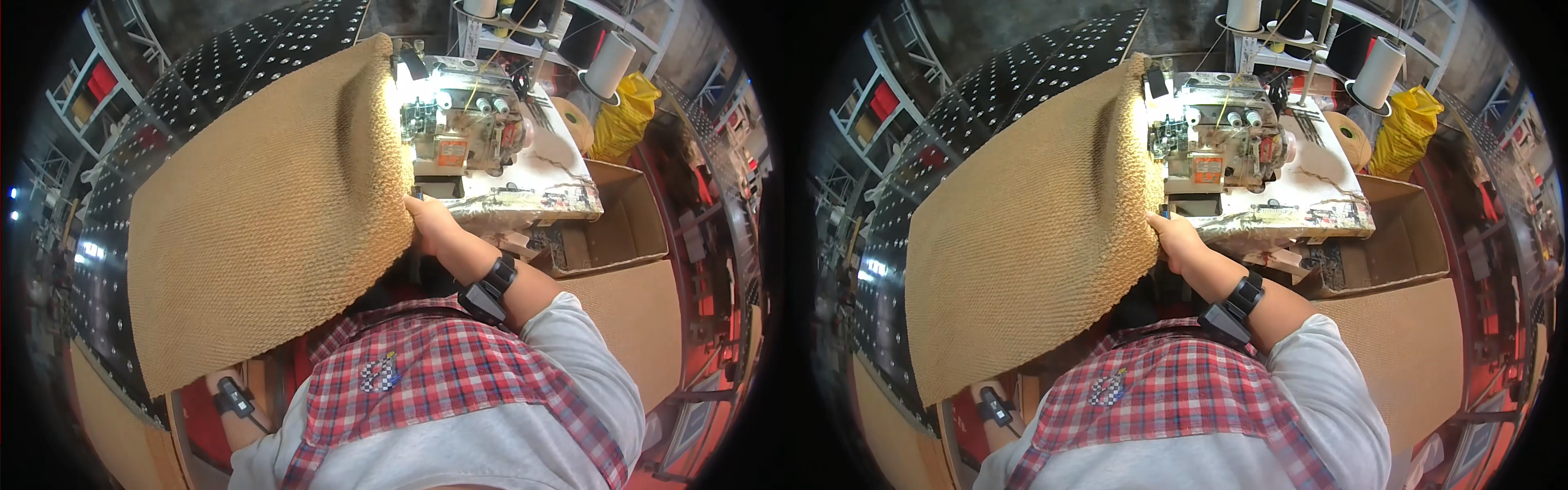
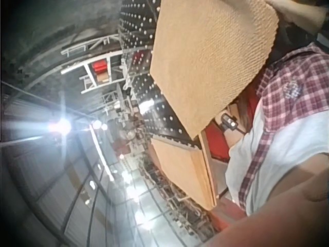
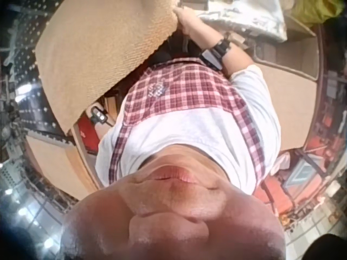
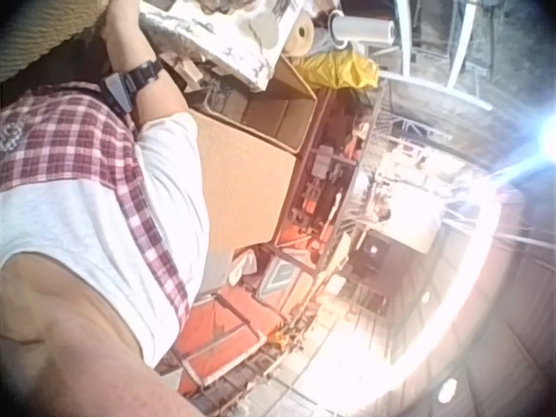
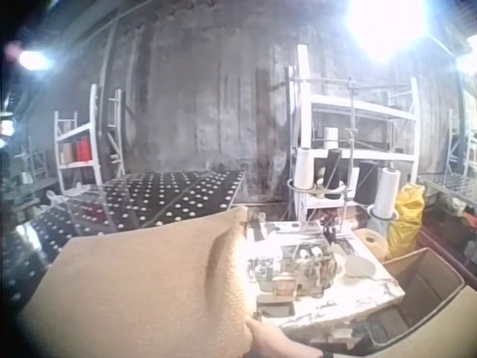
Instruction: Sewing the edges of a rug using a heavy-duty industrial sewing machine.
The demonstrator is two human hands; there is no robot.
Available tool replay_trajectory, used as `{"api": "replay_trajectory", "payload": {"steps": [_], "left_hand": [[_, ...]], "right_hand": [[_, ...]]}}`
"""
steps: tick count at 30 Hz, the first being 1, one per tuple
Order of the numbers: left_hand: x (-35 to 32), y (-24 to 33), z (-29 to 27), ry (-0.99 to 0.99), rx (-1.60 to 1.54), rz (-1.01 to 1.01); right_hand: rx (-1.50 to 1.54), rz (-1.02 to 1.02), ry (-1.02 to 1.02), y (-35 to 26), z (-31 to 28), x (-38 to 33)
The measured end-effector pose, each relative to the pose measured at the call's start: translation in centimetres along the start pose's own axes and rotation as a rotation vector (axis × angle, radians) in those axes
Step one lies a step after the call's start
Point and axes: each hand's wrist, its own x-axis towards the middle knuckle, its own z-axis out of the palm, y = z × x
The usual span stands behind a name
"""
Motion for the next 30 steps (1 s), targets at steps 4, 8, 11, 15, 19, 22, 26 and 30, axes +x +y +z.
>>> {"api": "replay_trajectory", "payload": {"steps": [4, 8, 11, 15, 19, 22, 26, 30], "left_hand": [[7.5, -1.6, -5.3, 0.257, -0.327, 0.127], [16.4, -1.8, -5.7, 0.387, 1.044, 0.224], [18.7, -2.4, -4.5, 0.596, 0.242, -0.013], [18.7, -2.5, -5.5, 0.867, -0.01, -0.2], [15.0, -4.2, -9.2, 0.452, -0.368, -0.303], [9.1, -2.1, -6.9, 0.364, -0.525, -0.278], [2.4, 2.0, -2.1, 0.369, -0.647, -0.245], [-0.5, 2.9, -0.8, 0.49, -0.587, -0.22]], "right_hand": [[0.025, -0.008, 0.037, 0.5, -1.0, 1.0], [-0.05, -0.041, 0.129, 0.3, 0.1, 0.9], [-0.083, -0.087, 0.139, 0.3, -0.4, 2.1], [-0.116, -0.143, 0.158, -0.8, 0.3, 2.1], [-0.165, -0.083, 0.196, -0.9, -0.2, 3.1], [-0.135, -0.072, 0.184, -1.7, 0.6, 1.7], [0.016, -0.07, 0.144, -1.2, 0.7, 1.7], [-0.039, -0.087, 0.143, -0.6, 0.4, 2.0]]}}
